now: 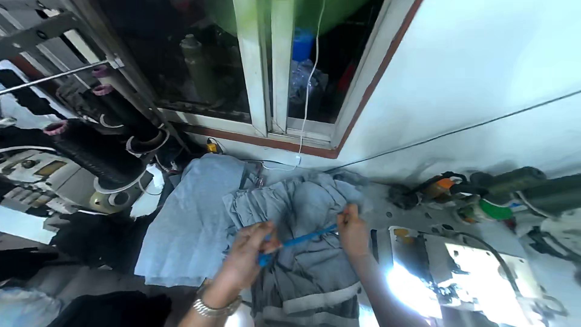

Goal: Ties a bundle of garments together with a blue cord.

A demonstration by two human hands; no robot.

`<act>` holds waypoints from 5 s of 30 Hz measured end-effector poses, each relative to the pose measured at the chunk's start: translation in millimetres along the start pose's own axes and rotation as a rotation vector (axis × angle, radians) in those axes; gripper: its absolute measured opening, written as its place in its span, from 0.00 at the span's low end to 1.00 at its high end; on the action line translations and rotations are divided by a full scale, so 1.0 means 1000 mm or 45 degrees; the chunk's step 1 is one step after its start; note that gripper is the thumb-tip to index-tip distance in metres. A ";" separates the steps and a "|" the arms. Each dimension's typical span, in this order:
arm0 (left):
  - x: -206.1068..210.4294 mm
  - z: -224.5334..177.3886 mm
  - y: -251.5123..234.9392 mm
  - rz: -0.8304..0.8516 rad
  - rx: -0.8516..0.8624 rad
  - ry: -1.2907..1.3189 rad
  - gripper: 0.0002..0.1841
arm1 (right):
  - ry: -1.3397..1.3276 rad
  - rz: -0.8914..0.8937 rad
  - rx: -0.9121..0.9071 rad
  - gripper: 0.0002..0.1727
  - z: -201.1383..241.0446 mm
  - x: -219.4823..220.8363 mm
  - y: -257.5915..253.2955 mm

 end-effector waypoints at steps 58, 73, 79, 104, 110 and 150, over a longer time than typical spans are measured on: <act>0.013 0.141 -0.103 0.956 0.183 -1.258 0.10 | -0.482 0.322 0.243 0.20 0.026 0.018 0.081; 0.015 0.150 -0.078 0.826 0.725 -1.406 0.13 | -0.549 0.375 0.330 0.17 0.043 -0.007 0.077; 0.009 0.151 -0.076 0.845 0.780 -1.337 0.14 | -1.070 0.470 0.474 0.15 0.015 0.009 0.067; 0.014 0.152 -0.061 0.711 0.268 -1.422 0.13 | -1.757 0.475 0.688 0.07 0.001 0.052 0.081; 0.021 0.151 -0.063 0.702 0.101 -1.510 0.15 | -1.620 0.473 0.665 0.07 0.000 0.055 0.077; -0.120 0.379 0.105 -1.195 -0.993 -0.606 0.30 | -0.083 -0.187 -1.136 0.45 -0.062 0.086 0.106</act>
Point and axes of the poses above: each hand's wrist, its own y-axis away from the middle knuckle, its own x-axis out of the palm, z = x × y, the point moved 2 cm from there along -y, towards the middle knuckle, and after that the axes turned 12 degrees about y, right-handed, at the moved point
